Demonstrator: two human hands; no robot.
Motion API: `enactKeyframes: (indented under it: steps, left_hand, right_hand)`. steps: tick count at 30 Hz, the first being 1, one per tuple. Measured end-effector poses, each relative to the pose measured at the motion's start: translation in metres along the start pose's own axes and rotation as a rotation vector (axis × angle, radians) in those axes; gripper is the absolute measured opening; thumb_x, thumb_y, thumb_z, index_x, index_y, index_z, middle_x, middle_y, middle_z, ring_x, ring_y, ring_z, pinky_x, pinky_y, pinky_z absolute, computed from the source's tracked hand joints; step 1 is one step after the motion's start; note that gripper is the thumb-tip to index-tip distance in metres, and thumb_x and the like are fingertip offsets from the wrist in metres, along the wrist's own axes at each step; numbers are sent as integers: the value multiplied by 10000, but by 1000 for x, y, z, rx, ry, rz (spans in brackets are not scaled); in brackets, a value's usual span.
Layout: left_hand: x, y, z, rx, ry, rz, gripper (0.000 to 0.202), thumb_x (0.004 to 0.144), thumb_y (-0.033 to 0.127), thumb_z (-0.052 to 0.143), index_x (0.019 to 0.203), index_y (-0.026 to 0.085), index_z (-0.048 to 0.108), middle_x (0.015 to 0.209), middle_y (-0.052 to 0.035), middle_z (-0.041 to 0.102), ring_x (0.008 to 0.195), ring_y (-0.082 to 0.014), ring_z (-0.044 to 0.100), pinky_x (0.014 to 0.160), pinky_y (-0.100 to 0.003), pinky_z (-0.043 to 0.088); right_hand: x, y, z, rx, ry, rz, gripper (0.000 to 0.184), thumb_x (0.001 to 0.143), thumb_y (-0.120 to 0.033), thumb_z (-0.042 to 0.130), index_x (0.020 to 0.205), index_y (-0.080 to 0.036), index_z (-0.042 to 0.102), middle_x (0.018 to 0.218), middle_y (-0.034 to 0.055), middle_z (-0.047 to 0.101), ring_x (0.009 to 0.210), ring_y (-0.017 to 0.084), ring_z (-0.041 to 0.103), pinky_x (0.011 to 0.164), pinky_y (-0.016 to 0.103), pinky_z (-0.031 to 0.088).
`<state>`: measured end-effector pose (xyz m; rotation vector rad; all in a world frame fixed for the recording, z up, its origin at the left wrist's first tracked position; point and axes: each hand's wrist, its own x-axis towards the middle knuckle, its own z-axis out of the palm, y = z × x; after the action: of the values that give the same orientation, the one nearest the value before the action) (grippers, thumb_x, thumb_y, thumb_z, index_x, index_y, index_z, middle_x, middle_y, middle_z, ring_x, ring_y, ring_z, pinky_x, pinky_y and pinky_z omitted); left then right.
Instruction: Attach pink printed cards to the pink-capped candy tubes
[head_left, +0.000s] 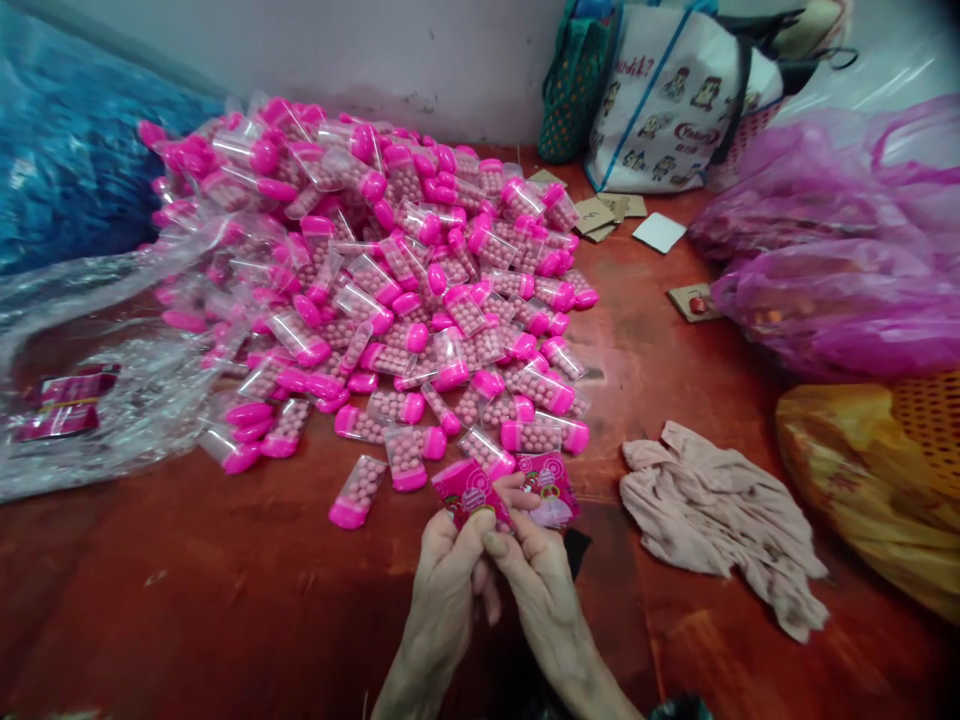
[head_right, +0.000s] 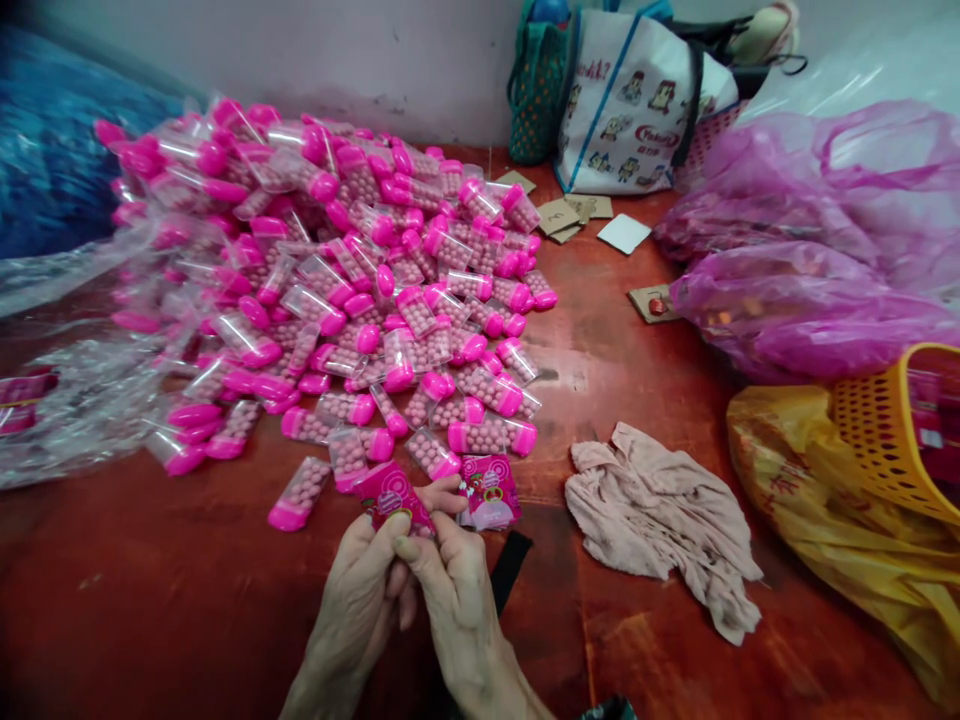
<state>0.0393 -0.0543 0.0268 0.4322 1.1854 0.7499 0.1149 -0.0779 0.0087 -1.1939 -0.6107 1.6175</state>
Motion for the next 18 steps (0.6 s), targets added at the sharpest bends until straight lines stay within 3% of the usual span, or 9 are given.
enactKeyframes:
  steps: [7,15,18]
  left_hand:
    - [2,-5,-2,14,-35,9,384,807,389,500,1040,93,574,382,115,252,287,-35,181,255,-142,286]
    - [4,-6,-1,-49,34,-11,298,745,398,585,848,118,602,345,117,274,259,-40,231,251,-147,284]
    - [2,-2,-2,-94,46,13,271,740,360,603,842,111,631,382,84,381,280,-38,265,265,-155,307]
  right_hand:
    - [2,-3,1,44,-2,17,366,789,-480,541,641,-147,567,414,-55,466,315,49,392,310,143,309]
    - [7,1,0,25,-18,49,394,795,-486,526,587,-152,526,410,-58,456,309,49,395,322,153,322]
    - [4,-2,0,-40,-82,63,343,812,-450,520,655,-147,552,463,-49,490,357,57,422,360,161,334]
